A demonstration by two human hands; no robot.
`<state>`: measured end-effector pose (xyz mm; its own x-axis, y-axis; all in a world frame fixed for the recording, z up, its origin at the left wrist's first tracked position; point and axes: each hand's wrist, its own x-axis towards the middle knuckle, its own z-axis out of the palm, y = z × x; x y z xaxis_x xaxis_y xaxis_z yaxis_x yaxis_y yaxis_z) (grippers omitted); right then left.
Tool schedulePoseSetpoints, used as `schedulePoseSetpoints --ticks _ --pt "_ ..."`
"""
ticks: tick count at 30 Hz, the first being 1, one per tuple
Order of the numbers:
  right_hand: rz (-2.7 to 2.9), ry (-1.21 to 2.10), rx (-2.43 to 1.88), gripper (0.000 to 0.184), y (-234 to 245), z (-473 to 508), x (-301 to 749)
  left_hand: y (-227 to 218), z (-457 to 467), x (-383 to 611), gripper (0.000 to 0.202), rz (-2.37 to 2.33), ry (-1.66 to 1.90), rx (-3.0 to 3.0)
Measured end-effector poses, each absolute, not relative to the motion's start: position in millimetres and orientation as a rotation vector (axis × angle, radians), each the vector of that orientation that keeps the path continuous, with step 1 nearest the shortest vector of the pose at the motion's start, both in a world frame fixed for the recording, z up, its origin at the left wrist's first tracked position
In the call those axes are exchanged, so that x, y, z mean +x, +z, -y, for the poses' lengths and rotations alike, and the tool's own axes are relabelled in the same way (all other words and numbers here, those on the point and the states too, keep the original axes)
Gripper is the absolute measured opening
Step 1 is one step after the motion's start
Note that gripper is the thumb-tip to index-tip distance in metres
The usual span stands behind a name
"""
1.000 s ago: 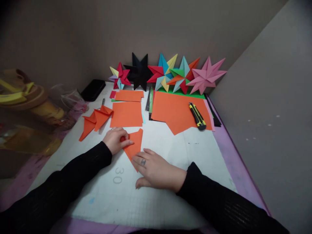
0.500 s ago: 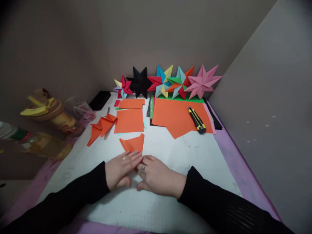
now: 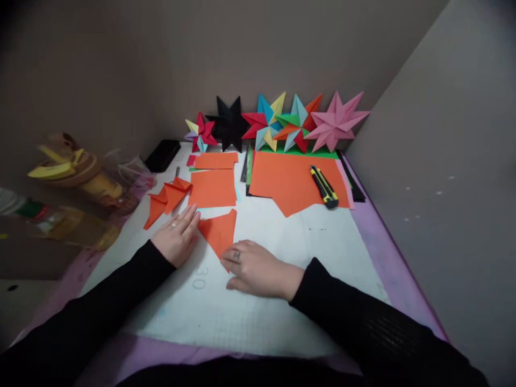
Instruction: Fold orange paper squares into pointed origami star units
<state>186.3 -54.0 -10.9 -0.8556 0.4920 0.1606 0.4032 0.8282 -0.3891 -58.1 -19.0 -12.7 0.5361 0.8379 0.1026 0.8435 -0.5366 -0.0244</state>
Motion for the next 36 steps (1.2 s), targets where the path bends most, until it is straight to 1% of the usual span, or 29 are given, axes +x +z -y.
schedulePoseSetpoints --ticks 2,3,5,7,12,23,26,29,33,36 --pt "2.741 0.542 -0.663 0.038 -11 51 189 -12 27 -44 0.05 1.268 -0.23 -2.866" --pt "2.731 0.551 -0.644 0.035 -11 50 190 -14 29 -37 0.05 1.156 -0.205 -2.999" --pt "2.715 0.56 -0.617 0.034 -12 49 192 -19 29 -27 0.048 1.101 -0.118 -3.151" --pt "2.72 0.563 -0.592 0.034 -12 49 195 -25 26 -23 0.049 1.14 -0.062 -3.194" --pt "2.768 0.58 -0.512 0.031 -9 45 201 -34 21 -25 0.05 1.194 -0.09 -3.189" --pt "2.817 0.793 -0.474 0.03 -5 38 209 -34 22 -24 0.05 1.229 -0.124 -3.197" --pt "2.754 0.864 -0.432 0.026 -10 36 213 -32 22 -24 0.05 1.228 -0.106 -3.204" --pt "2.546 0.94 -0.422 0.022 -15 33 216 -30 21 -24 0.052 1.232 -0.069 -3.203" --pt "2.384 0.883 -0.486 0.02 -17 33 214 -28 23 -22 0.053 1.258 -0.034 -3.201" --pt "2.41 0.8 -0.491 0.019 -16 35 209 -28 26 -19 0.063 1.332 0.023 -3.172"
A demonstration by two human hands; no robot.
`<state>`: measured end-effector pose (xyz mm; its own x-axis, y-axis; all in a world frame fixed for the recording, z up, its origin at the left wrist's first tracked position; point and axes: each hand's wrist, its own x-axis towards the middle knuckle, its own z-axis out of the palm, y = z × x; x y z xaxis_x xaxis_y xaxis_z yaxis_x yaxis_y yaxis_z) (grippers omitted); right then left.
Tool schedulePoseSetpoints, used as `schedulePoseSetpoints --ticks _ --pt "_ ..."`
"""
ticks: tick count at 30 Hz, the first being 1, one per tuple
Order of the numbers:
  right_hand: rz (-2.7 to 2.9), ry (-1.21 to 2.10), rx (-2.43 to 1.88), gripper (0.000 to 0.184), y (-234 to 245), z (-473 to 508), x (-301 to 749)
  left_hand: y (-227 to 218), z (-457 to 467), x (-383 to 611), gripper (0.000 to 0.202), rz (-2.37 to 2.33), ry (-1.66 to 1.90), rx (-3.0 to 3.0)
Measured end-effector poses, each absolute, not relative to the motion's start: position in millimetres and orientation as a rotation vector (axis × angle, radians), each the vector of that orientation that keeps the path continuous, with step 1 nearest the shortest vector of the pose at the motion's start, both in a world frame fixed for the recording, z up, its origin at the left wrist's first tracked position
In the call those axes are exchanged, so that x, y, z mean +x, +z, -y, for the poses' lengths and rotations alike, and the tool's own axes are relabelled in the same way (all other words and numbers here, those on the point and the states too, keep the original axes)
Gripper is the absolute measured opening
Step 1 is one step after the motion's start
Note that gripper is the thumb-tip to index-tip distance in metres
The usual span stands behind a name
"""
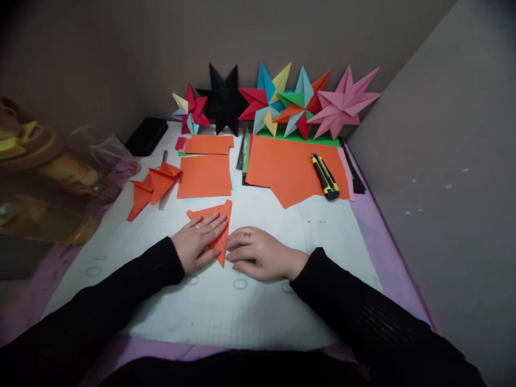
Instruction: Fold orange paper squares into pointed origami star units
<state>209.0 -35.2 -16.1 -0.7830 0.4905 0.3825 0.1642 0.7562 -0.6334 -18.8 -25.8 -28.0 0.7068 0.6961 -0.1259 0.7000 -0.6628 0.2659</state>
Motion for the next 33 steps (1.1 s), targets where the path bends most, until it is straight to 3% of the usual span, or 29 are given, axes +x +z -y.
schedulePoseSetpoints --ticks 6,12,15,20,26,31,33 --pt "2.527 0.645 -0.48 0.019 -15 42 202 -30 30 -12 0.109 -1.22 -0.016 2.594" --pt "2.671 0.614 -0.47 0.028 -11 47 197 -30 28 -21 0.122 -1.24 0.054 2.647" --pt "2.696 0.59 -0.476 0.029 -9 48 196 -34 25 -29 0.11 -1.294 0.059 2.687" --pt "2.705 0.572 -0.482 0.029 -10 48 197 -44 16 -40 0.073 -1.389 0.131 2.711" --pt "2.455 0.535 -0.758 0.032 -14 47 198 -26 12 -46 0.032 -1.373 0.644 2.574" --pt "2.207 0.59 -1.088 0.025 -16 44 194 -22 17 -38 0.032 -1.323 0.709 2.486" --pt "2.194 0.62 -1.105 0.025 -18 43 192 -24 17 -35 0.02 -1.312 0.708 2.462"
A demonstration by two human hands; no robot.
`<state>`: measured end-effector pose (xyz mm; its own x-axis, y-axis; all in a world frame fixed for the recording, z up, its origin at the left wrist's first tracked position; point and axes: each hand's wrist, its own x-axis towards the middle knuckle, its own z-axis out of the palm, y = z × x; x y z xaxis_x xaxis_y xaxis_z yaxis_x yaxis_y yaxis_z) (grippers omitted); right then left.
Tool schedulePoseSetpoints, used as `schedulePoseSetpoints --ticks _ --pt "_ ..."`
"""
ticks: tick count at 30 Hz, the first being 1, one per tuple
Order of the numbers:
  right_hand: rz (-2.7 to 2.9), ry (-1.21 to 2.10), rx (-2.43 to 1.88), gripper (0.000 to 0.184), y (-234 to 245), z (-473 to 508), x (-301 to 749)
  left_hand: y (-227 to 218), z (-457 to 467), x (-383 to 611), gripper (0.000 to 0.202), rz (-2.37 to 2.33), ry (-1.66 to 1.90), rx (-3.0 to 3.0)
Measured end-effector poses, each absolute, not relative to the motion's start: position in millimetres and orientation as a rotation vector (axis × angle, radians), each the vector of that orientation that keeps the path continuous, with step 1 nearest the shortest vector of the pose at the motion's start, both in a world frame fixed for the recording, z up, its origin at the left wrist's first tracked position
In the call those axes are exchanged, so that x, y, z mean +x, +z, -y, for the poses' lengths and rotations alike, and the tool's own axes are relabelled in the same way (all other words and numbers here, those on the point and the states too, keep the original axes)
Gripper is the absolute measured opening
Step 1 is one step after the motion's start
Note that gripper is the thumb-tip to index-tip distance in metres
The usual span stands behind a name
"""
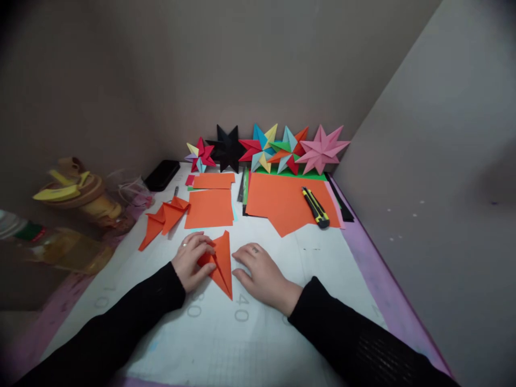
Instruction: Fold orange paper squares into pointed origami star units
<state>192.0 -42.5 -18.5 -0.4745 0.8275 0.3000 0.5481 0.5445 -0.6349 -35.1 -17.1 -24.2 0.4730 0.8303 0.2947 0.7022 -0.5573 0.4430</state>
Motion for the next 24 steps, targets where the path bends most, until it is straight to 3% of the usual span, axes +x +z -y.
schedulePoseSetpoints --ticks 2,11,17,19,22,24 --pt "2.152 0.656 -1.12 0.027 -21 42 191 -25 16 -35 0.007 -1.3 0.729 2.416" --pt "1.639 1.244 -1.231 0.045 -22 46 180 -12 17 -37 0.008 -1.298 1.115 2.346" --pt "1.221 1.5 -1.244 0.042 -21 45 172 -8 25 -32 0.005 -1.389 1.208 2.444" --pt "1.175 1.459 -1.228 0.039 -20 42 173 -8 27 -30 0.019 -1.463 1.378 2.38" --pt "1.116 1.366 -1.15 0.038 -21 38 174 -14 30 -24 0.072 -1.521 1.617 1.966" --pt "1.13 1.279 -1.106 0.038 -22 38 173 -18 30 -19 0.083 -1.398 1.488 1.624"
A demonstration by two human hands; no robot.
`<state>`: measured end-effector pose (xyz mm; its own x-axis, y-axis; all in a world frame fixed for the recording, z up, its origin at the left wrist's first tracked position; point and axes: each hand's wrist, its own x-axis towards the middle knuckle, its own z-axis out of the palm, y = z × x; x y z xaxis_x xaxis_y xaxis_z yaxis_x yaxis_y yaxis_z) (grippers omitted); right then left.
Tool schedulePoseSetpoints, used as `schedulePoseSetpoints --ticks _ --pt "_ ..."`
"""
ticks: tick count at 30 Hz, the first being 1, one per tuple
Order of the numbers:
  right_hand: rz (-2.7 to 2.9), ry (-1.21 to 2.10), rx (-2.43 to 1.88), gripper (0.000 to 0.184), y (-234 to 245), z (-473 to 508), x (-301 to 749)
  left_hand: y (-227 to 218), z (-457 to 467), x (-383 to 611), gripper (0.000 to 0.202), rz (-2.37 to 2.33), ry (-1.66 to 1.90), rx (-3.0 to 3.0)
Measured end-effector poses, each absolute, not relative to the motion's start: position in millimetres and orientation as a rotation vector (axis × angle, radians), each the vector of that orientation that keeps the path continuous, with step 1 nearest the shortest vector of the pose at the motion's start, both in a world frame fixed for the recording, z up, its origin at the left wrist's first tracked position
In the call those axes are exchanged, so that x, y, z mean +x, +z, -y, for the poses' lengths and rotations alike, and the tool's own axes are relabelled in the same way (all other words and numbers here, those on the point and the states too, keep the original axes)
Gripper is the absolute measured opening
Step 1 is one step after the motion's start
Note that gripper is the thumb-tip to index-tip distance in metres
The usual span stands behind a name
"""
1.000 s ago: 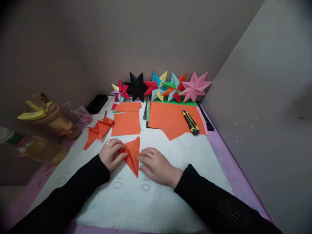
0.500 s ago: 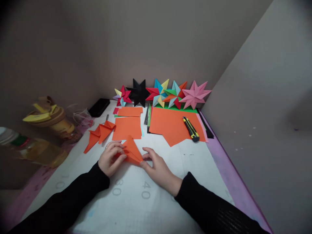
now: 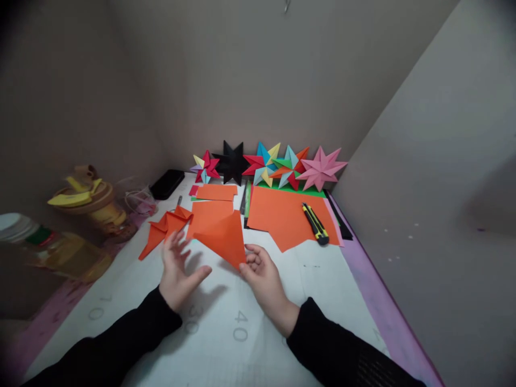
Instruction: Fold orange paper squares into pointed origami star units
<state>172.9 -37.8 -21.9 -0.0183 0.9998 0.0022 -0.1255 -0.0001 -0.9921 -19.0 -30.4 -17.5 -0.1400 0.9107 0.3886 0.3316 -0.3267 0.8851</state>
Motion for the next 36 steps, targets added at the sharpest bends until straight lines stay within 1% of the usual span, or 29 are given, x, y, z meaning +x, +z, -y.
schedulePoseSetpoints --ticks 1,3,4,6,8,10,11,13,15,16,18,20,22,25,26,29,32,34,36 --pt "1.163 1.235 -1.099 0.038 -23 39 172 -19 31 -16 0.077 -1.29 1.339 1.497" --pt "1.283 1.164 -1.11 0.034 -25 43 169 -18 32 -12 0.056 -1.099 1.07 1.349" --pt "1.357 1.132 -1.126 0.031 -26 45 168 -16 33 -10 0.046 -1.055 0.993 1.32" --pt "1.5 1.054 -1.151 0.023 -26 50 167 -11 36 -9 0.033 -1.074 0.971 1.322" --pt "1.619 0.941 -1.134 0.013 -22 54 167 -6 37 -10 0.027 -1.143 1.035 1.377" --pt "1.702 0.806 -1.066 0.009 -17 55 169 -3 37 -14 0.025 -1.137 1.129 1.503" --pt "1.732 0.741 -1.023 0.009 -15 55 170 -2 37 -16 0.027 -1.09 1.19 1.592" --pt "1.78 0.66 -0.939 0.009 -12 55 174 -1 37 -22 0.038 -0.932 1.297 1.794" --pt "1.816 0.664 -0.883 0.009 -12 54 177 0 37 -27 0.05 -0.781 1.346 1.956" --pt "1.822 0.682 -0.874 0.008 -13 54 178 1 37 -30 0.053 -0.722 1.347 2.016" --pt "1.81 0.712 -0.888 0.009 -14 54 181 1 38 -33 0.046 -0.657 1.298 2.094" --pt "1.836 0.723 -0.898 0.013 -14 54 183 0 39 -34 0.033 -0.626 1.236 2.145" --pt "1.95 0.733 -0.88 0.024 -12 54 185 -2 39 -33 0.025 -0.589 1.224 2.19" --pt "2.127 0.778 -0.859 0.038 -6 55 185 -6 39 -32 0.021 -0.528 1.257 2.228" --pt "2.144 0.792 -0.856 0.038 -5 55 185 -6 39 -32 0.02 -0.527 1.258 2.223" --pt "2.112 0.8 -0.837 0.031 -5 55 184 -5 36 -32 0.02 -0.501 1.208 2.161" --pt "2.05 0.795 -0.877 0.024 -9 53 183 -4 34 -28 0.02 -0.534 1.299 1.951" --pt "1.998 0.803 -0.938 0.019 -12 51 183 -5 34 -24 0.015 -0.782 1.398 1.672" --pt "1.945 0.819 -0.977 0.016 -15 49 181 -7 33 -20 0.014 -1.021 1.345 1.409"
